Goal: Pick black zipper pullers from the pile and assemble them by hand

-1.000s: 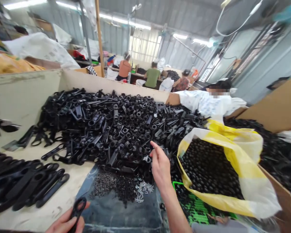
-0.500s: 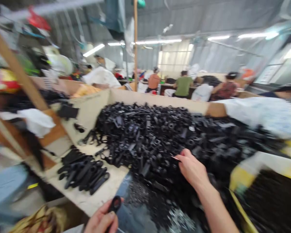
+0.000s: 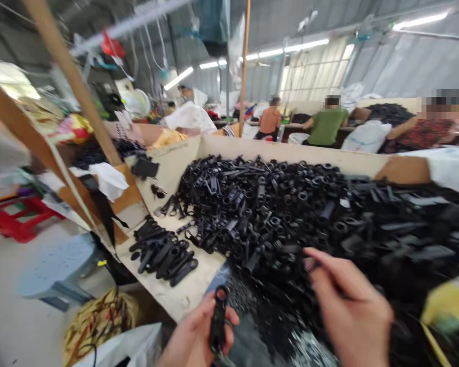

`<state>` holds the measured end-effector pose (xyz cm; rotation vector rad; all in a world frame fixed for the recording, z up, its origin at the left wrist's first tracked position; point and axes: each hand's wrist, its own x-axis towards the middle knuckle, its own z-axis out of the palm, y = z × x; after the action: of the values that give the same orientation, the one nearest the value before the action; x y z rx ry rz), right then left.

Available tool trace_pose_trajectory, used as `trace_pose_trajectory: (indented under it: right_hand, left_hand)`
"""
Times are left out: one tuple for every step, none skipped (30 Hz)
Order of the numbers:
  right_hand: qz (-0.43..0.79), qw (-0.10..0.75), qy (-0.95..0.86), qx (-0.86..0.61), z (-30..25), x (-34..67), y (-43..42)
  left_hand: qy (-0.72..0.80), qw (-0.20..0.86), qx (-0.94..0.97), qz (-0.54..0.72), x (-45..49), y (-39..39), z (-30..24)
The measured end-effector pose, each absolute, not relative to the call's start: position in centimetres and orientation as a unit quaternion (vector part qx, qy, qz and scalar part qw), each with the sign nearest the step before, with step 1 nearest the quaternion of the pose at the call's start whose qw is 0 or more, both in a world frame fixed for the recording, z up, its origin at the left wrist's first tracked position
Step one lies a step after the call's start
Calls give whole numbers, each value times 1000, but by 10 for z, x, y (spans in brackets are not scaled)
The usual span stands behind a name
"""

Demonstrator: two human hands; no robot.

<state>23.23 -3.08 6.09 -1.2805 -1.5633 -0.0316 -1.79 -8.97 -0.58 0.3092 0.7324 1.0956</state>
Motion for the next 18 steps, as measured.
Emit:
trace_pose_trajectory:
  right_hand:
    - [-5, 503, -716, -484, 60, 215, -47]
    - [0, 467, -781, -416, 56, 199, -63]
    - [11, 434, -822, -369, 50, 184, -78]
    - [3, 430, -831, -353, 42, 172, -91]
    - [-8, 441, -831, -340, 33, 163, -102]
    - [-17, 453, -825, -338, 23, 156, -110]
    - [-26, 465, -815, -344, 13, 152, -116]
    - [-34, 477, -806, -348, 3, 149, -119]
    - [-40, 485, -799, -353, -5, 147, -120]
    - [-43, 490, -795, -355, -12, 147, -120]
    - [-40, 490, -795, -355, -17, 148, -120]
    - [-29, 485, -798, -356, -20, 150, -121]
    - [-11, 476, -802, -361, -22, 153, -123]
    - [10, 461, -805, -374, -23, 156, -128]
    - [31, 444, -805, -391, -24, 159, -134]
    - [53, 429, -804, -407, -24, 163, -140]
    - [67, 414, -800, -430, -25, 166, -145]
    - [89, 408, -799, -432, -27, 168, -147]
  left_hand:
    - [339, 783, 128, 507, -16, -92, 1]
    - [342, 787, 110, 502, -14, -94, 8]
    - [343, 792, 92, 496, -13, -96, 14]
    - [343, 798, 75, 490, -12, -98, 18]
    - [345, 801, 58, 486, -11, -100, 21]
    - [348, 802, 43, 484, -10, -102, 23]
    - [352, 799, 32, 486, -9, -104, 24]
    - [357, 797, 26, 486, -7, -105, 25]
    - [361, 795, 23, 486, -6, -106, 25]
    - [364, 794, 25, 487, -5, -106, 25]
    - [365, 793, 29, 487, -3, -107, 26]
    - [365, 793, 33, 486, -2, -108, 28]
    - [366, 790, 32, 490, 0, -109, 31]
    - [367, 784, 28, 500, 3, -112, 34]
    - [366, 777, 21, 512, 7, -115, 37]
    - [366, 768, 13, 526, 11, -119, 38]
    - [360, 766, 11, 533, 17, -121, 36]
    - [353, 771, 4, 529, 22, -123, 30]
